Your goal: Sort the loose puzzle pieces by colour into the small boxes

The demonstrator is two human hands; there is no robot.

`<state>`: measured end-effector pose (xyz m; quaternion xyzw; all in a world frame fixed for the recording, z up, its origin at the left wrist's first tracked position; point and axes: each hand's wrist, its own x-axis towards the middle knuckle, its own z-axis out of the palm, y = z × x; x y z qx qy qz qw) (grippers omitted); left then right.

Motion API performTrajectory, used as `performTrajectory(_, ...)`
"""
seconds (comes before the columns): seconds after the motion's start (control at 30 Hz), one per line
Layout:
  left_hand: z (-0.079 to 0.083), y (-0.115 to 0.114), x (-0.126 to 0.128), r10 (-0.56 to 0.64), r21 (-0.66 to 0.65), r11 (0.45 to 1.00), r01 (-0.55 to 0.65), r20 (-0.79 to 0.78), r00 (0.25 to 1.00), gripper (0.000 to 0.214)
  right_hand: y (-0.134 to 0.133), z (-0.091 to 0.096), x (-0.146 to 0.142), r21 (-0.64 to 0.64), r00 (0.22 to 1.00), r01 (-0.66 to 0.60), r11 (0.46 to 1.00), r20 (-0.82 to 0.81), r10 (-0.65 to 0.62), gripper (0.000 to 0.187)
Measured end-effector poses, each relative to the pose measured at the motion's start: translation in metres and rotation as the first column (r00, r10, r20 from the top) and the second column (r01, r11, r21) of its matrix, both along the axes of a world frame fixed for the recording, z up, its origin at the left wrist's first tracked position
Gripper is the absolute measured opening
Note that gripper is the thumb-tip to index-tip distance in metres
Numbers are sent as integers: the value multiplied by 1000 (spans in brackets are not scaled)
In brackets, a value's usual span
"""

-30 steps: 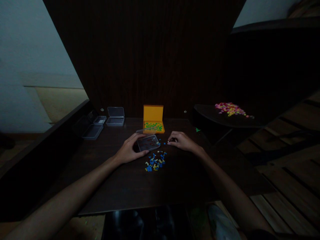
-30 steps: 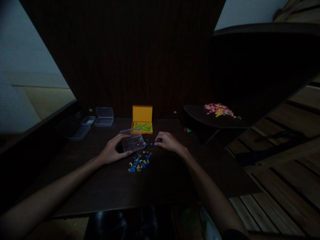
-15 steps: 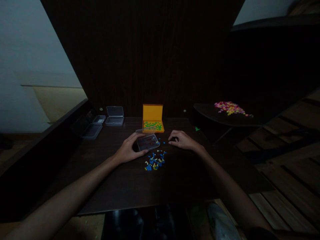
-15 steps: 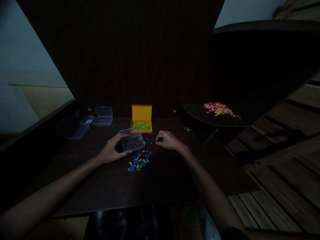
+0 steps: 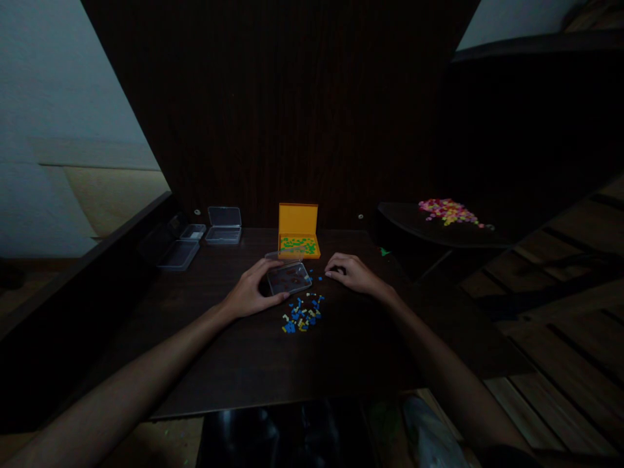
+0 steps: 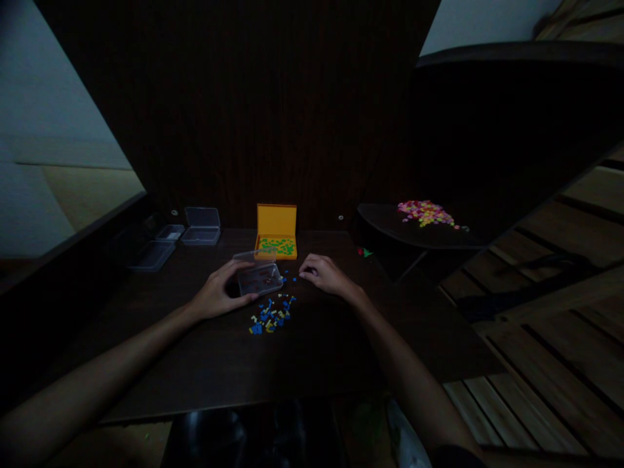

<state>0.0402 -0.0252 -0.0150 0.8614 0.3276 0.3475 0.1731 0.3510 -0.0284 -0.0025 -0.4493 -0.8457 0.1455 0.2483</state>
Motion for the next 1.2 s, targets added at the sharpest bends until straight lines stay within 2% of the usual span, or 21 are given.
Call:
performTrajectory(0.23,-1,0,0,-3,5,1000,3,5,1000,57,-4,-1,-7,3,996,-49,999,77,48,13)
performTrajectory(0.47,-2,1,0,-2,3,1000,2,-1,1000,59,-4,-6,-6,97,974,-53,994,223,30,17)
performTrajectory(0.7,-1,0,0,-9,-9,1000,9,1,1000,58,-5,-8,-7,147,972,-62,987,235,26,18)
performTrajectory(0.97,-1,1,1,-31,7,1000,31,15,999,59,-3,-4,-4,130,993,-41,991,112,26,16)
performTrajectory(1.13,-1,-1,3,-51,3,999,51,40,998,58,-7,14,-21,124,998,0,992,-63,8,13)
performTrajectory(1.2,-1,-2,4,-57,-3,998,58,54,997,60,-11,22,-34,130,995,-27,991,-93,39,13)
